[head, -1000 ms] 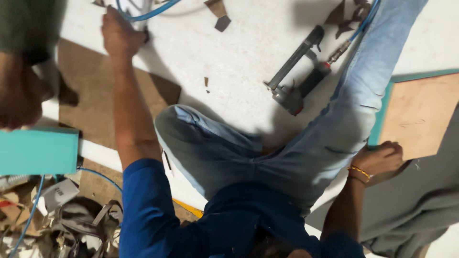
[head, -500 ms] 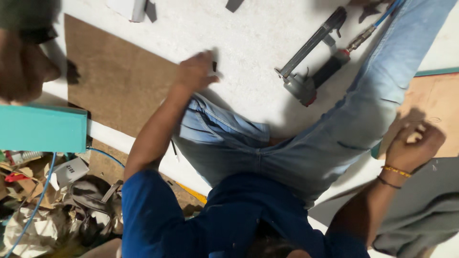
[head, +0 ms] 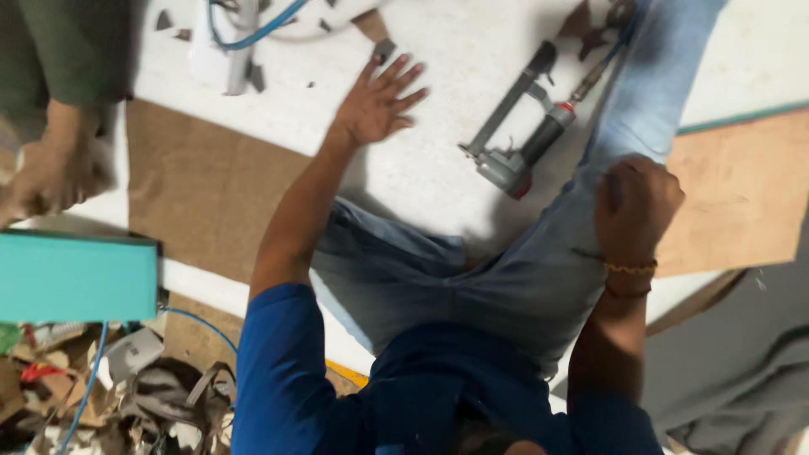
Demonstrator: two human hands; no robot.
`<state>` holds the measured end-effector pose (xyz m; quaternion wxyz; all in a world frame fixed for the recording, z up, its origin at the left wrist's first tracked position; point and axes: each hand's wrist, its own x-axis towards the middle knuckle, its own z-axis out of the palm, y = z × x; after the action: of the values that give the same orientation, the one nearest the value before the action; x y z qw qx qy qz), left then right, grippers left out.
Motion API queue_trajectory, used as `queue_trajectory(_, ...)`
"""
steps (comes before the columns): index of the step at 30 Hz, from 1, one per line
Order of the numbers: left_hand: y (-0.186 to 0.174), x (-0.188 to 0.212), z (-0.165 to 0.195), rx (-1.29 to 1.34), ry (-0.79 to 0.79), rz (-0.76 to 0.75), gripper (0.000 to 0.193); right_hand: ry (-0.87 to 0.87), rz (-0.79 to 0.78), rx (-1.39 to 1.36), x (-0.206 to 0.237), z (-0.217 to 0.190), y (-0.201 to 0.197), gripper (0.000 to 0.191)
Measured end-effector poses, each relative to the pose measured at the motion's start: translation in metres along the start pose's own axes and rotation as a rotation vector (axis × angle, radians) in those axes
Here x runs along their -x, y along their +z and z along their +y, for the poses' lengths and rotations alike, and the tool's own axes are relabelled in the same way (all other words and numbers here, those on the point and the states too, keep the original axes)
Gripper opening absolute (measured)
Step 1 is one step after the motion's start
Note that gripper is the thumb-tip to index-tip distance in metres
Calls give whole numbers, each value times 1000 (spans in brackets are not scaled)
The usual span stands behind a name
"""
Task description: The person sits on the floor and stretches a brown fabric cover over a padded wooden board, stapling the fabric to the board's edge with a pneumatic nail gun. They work around the panel, set the covered board aside, and handle another board and fabric pieces.
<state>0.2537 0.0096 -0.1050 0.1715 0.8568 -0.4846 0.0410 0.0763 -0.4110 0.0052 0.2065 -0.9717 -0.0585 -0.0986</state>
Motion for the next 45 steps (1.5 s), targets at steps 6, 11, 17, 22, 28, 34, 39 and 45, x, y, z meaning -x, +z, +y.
queue_trajectory(6,-4,-19,-44,-164,-1128,-127,53,-23,-218,153,-18,-5,1,13)
queue_trajectory(11,-2,20,20,99,-545,15,40,-253,-393,220,-43,-4,48,15)
queue_trajectory(17,-66,143,28,195,-1062,-143,13,-453,-402,322,-57,-11,110,9)
queue_trajectory(22,-87,179,41,251,-964,-75,21,-325,-484,296,-53,-5,116,18)
queue_trajectory(28,-97,153,51,119,-990,-159,21,-376,-438,315,-47,2,120,8)
queue_trajectory(34,-104,160,68,-26,-1025,18,17,-284,-242,278,-58,0,138,7)
queue_trajectory(39,-120,188,76,35,-1129,220,15,-153,-280,253,-69,-8,139,9)
queue_trajectory(45,-152,237,92,257,-1322,604,10,-150,-329,218,-62,-9,134,21)
